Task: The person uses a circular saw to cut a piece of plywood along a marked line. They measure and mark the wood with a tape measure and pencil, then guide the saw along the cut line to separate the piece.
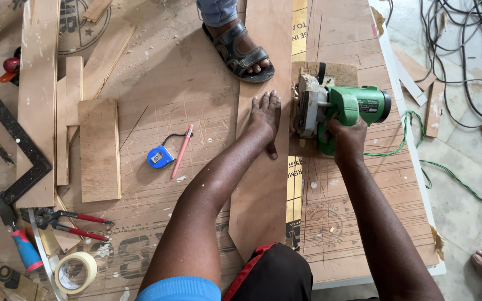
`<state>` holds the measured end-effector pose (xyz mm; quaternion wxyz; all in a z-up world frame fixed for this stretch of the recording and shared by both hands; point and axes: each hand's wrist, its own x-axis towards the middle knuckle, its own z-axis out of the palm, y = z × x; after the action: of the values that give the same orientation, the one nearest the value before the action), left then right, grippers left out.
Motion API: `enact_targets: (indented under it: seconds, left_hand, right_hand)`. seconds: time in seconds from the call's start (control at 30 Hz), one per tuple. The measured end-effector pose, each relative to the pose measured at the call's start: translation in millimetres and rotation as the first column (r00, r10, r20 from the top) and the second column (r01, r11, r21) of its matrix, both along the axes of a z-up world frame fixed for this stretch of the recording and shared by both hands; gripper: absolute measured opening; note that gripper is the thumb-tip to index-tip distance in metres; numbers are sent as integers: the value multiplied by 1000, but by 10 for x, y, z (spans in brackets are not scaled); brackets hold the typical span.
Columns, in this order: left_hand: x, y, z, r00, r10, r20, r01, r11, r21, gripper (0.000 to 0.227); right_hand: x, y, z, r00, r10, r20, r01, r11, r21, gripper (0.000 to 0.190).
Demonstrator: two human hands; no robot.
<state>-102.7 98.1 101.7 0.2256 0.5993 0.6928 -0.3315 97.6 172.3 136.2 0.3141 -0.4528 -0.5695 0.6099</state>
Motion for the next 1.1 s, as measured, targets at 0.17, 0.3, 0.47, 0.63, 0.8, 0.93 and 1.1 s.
enact_targets:
  seconds: [0.17,0.3,0.47,0.63,0.8,0.93,1.1]
  left_hand:
    - [-1,-25,99,999,-22,29,22,1000,-2,178]
    - [-31,-28,162,998,-26,50,27,1000,-13,172]
    - [-130,62,74,996,5,84,-9,999,42,149]
    - [-451,250,-89,980,-84,180,39,970,241,29]
    - [-684,553,-205,982,-191,4,177,916,360,10]
    - [-1009,949,-374,994,-63,-93,104,839,535,53]
    - [-1257,1249,-322,978,178,112,-207,900,382,156]
  right_hand:
    - [-66,91,-21,999,21,-32,-20,999,36,16]
    - [-125,145,-20,998,14,-63,-13,1000,8,16]
    - [-189,232,-24,998,13,-63,-13,1000,12,16]
    - [-257,293,-11,998,9,-54,-8,1000,9,14]
    - [-306,325,10,997,20,-75,-18,1000,21,14]
    - [-313,349,-1,997,-3,-73,2,1000,-7,15]
    - [-356,352,37,997,-2,-76,2,1000,-9,15]
